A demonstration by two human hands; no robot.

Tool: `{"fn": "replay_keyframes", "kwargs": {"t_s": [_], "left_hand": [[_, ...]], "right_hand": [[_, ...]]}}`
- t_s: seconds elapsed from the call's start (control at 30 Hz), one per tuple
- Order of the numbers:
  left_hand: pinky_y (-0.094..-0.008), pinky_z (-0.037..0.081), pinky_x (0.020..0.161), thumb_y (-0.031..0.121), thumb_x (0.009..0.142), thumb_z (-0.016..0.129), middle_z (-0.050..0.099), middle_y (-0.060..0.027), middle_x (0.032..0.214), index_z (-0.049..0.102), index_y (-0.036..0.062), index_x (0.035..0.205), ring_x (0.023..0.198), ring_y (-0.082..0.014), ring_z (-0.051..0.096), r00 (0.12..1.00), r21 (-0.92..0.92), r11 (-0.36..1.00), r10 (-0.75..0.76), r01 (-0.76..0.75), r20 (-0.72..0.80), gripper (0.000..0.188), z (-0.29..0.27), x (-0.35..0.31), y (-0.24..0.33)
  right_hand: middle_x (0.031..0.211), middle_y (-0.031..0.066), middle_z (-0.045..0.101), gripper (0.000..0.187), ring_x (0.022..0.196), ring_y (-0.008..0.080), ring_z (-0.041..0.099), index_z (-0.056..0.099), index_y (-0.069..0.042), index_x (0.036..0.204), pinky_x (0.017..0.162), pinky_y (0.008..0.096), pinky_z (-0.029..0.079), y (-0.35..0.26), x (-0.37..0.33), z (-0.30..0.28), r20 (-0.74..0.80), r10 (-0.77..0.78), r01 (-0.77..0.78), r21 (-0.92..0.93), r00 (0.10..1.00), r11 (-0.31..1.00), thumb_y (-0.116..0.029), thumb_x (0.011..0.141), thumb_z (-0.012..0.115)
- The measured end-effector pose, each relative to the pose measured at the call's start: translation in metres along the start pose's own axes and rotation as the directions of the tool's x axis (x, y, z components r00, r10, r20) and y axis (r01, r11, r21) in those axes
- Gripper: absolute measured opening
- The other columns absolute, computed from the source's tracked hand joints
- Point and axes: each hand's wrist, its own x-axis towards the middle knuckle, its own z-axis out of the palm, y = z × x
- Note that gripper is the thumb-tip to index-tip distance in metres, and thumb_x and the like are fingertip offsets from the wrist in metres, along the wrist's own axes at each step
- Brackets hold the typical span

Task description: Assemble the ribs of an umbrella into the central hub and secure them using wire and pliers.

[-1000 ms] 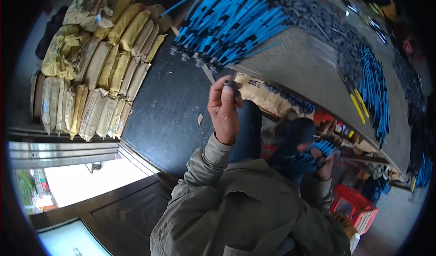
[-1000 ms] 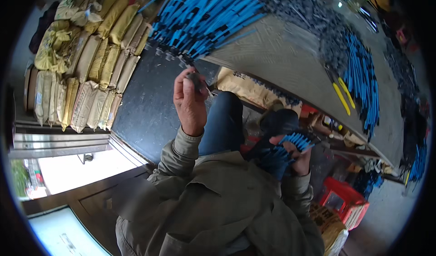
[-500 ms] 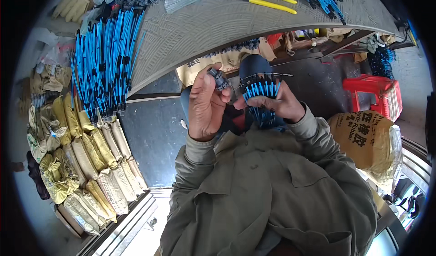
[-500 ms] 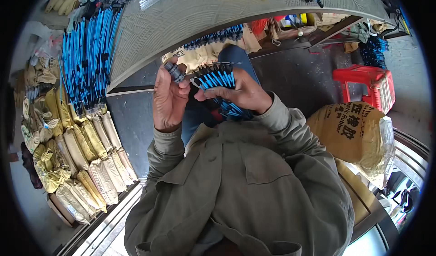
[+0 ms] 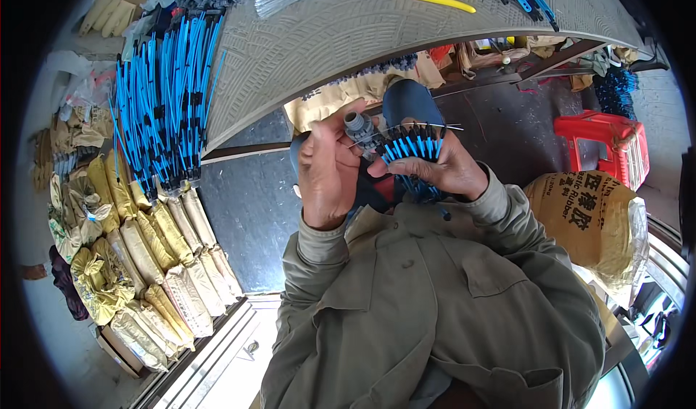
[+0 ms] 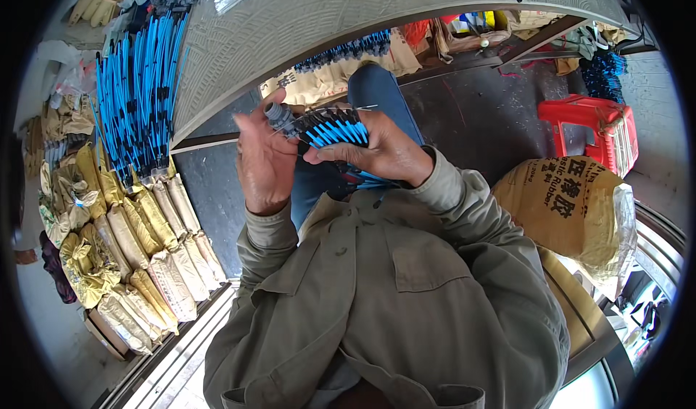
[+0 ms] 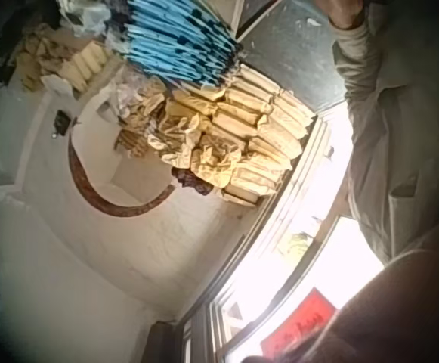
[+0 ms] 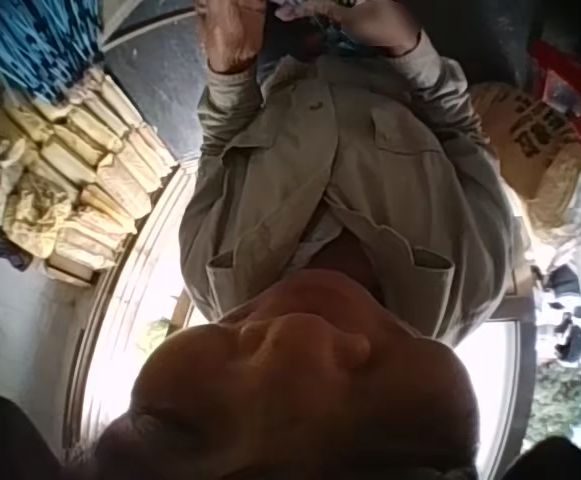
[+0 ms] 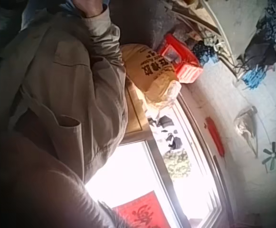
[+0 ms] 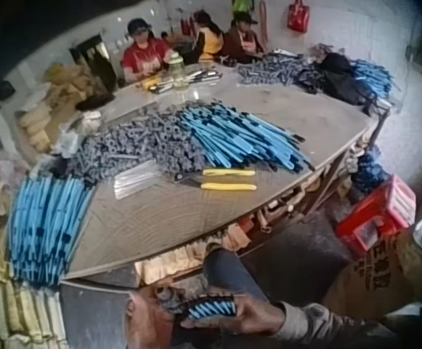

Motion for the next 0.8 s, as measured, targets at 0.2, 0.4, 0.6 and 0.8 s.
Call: {"fn": "replay_keyframes", "kwargs": {"t_s": [0.2,0.4,0.6,0.8], "left_hand": [[-0.0251,0.048,0.074,-0.001,0.081,0.063,0.06,-0.0101,0.104,0.047,-0.0018,0.123,0.083,-0.0101,0.056,0.957,0.303,0.919,0.283,-0.251,-0.063,0.045,0.021,-0.008,-0.016],[-0.0225,0.048,0.071,-0.008,0.079,0.062,0.06,-0.0099,0.103,0.048,-0.002,0.123,0.085,-0.0101,0.056,0.961,0.334,0.906,0.276,-0.261,0.003,0.047,0.021,-0.01,-0.017],[-0.022,0.049,0.068,-0.005,0.08,0.061,0.059,-0.0114,0.109,0.048,-0.0023,0.123,0.086,-0.0099,0.056,0.969,0.49,0.839,0.242,-0.236,0.053,0.044,0.022,-0.009,-0.009],[-0.0235,0.049,0.071,-0.004,0.081,0.061,0.056,-0.0124,0.115,0.047,-0.0036,0.124,0.088,-0.0107,0.056,0.96,0.523,0.811,0.275,-0.263,0.057,0.046,0.021,-0.01,-0.01]], "right_hand": [[0.098,0.01,0.065,0.034,0.087,0.0134,0.062,0.051,0.0,0.114,0.077,0.0273,0.049,0.007,-0.003,-0.007,-0.053,0.076,-0.071,0.084,0.996,0.994,-0.013,0.084,0.063],[0.084,0.0007,0.058,0.025,0.076,0.0073,0.051,0.054,-0.001,0.1,0.066,0.0238,0.043,0.005,-0.003,-0.002,-0.123,0.076,-0.054,0.172,0.99,0.984,-0.014,0.083,0.066],[0.088,0.0059,0.066,0.031,0.081,0.009,0.061,0.054,0.001,0.107,0.071,0.0237,0.049,0.003,-0.001,-0.008,-0.058,0.077,-0.069,0.133,0.995,0.989,-0.013,0.082,0.066],[0.086,0.0053,0.066,0.027,0.079,0.0075,0.06,0.056,0.001,0.103,0.07,0.0229,0.048,0.008,-0.001,-0.005,-0.078,0.071,-0.059,0.141,0.994,0.988,-0.012,0.082,0.066]]}}
